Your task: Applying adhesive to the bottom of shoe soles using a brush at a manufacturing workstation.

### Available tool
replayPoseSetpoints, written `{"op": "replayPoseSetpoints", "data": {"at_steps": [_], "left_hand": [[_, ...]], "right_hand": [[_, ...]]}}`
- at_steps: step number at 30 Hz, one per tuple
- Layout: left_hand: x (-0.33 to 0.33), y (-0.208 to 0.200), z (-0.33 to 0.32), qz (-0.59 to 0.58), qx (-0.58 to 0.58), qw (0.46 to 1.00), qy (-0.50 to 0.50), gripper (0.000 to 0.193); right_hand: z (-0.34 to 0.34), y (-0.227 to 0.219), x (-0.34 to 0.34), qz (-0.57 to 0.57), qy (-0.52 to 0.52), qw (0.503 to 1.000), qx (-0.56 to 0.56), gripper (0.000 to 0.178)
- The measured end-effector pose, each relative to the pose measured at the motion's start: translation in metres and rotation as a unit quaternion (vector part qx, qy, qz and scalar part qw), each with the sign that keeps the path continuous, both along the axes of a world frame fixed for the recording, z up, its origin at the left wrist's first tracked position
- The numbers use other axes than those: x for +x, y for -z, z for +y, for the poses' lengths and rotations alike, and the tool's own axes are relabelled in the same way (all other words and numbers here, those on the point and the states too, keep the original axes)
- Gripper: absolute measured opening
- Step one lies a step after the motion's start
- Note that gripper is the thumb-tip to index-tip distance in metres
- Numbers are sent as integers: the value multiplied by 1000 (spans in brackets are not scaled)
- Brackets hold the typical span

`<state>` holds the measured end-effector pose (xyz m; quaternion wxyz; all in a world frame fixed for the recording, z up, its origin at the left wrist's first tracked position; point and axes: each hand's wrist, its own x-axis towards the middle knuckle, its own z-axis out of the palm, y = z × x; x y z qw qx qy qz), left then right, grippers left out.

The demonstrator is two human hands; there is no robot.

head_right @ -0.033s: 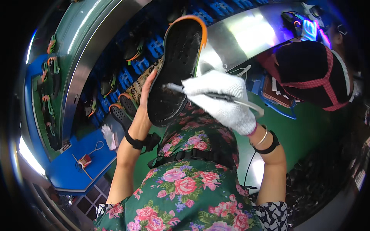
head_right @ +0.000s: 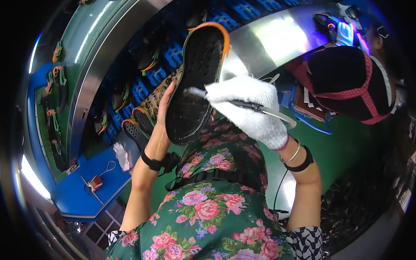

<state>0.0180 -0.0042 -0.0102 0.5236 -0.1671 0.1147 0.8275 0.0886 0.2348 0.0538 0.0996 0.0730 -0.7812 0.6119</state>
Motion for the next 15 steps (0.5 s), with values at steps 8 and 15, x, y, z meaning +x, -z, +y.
{"op": "replayPoseSetpoints", "data": {"at_steps": [8,15], "left_hand": [[13,6,-8,-53,2,998,-20,71],[20,43,-52,4,18,997,-75,77]], "right_hand": [[-2,-1,-17,243,33,927,284,27],[-46,1,23,21,-112,989,-91,19]]}}
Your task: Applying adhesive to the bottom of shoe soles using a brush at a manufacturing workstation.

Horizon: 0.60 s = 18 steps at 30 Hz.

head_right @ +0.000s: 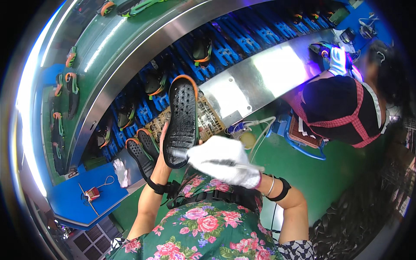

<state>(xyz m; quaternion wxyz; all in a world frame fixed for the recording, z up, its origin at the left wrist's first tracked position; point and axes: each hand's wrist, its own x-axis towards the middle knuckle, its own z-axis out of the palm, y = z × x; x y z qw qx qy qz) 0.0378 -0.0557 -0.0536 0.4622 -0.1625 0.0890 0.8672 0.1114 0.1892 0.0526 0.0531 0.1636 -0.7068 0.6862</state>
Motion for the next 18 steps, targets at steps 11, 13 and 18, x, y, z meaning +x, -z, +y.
{"op": "replayPoseSetpoints", "data": {"at_steps": [11,13,18], "left_hand": [[36,138,-141,6,-304,933,-191,61],[38,137,-147,-6,-344,921,-181,60],[57,154,-162,45,-530,816,-226,52]], "right_hand": [[-22,78,-13,-150,103,977,-112,21],[-21,83,-15,-199,106,965,-133,20],[-25,80,-17,-185,91,971,-124,22]]}}
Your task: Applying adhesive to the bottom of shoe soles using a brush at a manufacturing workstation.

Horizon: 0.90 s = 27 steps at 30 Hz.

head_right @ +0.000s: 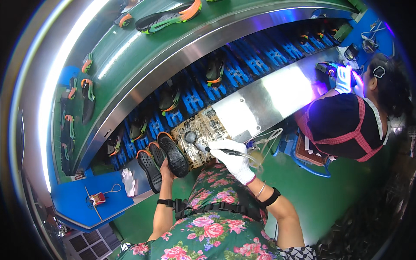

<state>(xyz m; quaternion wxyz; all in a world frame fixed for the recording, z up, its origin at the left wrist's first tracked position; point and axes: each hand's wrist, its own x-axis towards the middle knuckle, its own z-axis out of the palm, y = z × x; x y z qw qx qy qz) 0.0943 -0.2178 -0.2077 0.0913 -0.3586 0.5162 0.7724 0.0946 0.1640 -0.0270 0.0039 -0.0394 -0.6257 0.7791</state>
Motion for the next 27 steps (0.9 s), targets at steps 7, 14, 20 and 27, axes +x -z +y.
{"op": "replayPoseSetpoints", "data": {"at_steps": [7,14,20,27], "left_hand": [[-61,-141,101,236,-265,928,112,47],[-243,-315,243,487,-278,789,251,37],[-409,-325,284,348,-471,755,297,50],[-389,-315,235,400,-188,868,227,20]], "right_hand": [[16,5,8,-36,63,997,-3,23],[32,-1,7,-18,129,991,-8,22],[34,-7,12,-39,143,989,-27,24],[41,-6,18,-48,142,988,-42,22]]}}
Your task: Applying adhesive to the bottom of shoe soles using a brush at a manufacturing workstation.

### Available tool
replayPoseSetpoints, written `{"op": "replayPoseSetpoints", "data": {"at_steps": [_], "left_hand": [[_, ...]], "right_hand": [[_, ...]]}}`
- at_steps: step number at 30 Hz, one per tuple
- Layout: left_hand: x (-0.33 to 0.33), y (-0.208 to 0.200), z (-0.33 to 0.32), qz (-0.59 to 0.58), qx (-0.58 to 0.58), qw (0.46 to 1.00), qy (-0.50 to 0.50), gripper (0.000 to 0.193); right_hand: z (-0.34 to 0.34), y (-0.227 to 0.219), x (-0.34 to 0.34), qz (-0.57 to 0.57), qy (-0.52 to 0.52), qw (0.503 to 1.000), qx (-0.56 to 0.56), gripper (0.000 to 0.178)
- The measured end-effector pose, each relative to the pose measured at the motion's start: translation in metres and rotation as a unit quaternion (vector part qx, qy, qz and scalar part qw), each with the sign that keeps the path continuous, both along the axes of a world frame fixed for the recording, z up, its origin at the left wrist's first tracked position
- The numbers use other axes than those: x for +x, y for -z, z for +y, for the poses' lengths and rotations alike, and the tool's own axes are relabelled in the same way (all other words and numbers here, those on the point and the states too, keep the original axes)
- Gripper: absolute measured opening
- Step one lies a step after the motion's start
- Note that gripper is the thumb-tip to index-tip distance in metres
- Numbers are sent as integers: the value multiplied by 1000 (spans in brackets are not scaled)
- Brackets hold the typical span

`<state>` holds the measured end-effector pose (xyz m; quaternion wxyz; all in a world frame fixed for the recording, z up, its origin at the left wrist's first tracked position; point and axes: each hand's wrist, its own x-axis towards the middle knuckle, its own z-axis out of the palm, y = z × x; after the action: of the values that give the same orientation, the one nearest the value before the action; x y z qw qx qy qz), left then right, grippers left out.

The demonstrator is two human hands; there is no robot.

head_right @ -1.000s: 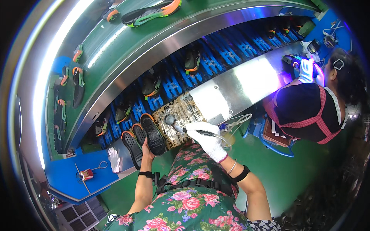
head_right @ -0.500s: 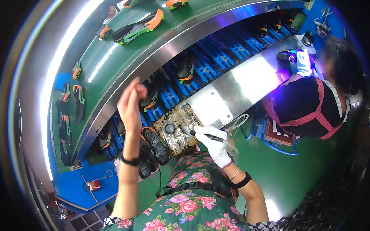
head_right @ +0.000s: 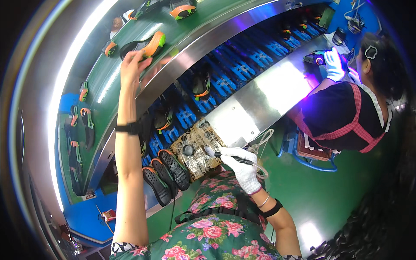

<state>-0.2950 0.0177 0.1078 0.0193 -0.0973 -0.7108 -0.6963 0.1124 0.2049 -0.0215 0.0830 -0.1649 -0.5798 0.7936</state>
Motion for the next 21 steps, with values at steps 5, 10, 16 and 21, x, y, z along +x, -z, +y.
{"op": "replayPoseSetpoints", "data": {"at_steps": [5,10,16,21], "left_hand": [[66,-1,-46,-48,40,998,-24,27],[30,-21,-46,-120,-16,992,-33,66],[9,-18,-34,-29,-218,973,-76,88],[65,-18,-48,-61,-14,996,-61,78]], "right_hand": [[8,1,-2,6,0,999,-32,22],[5,5,-6,-42,-21,995,-86,19],[-13,11,-7,-33,0,991,-133,20],[-9,9,-3,-2,21,990,-138,23]]}}
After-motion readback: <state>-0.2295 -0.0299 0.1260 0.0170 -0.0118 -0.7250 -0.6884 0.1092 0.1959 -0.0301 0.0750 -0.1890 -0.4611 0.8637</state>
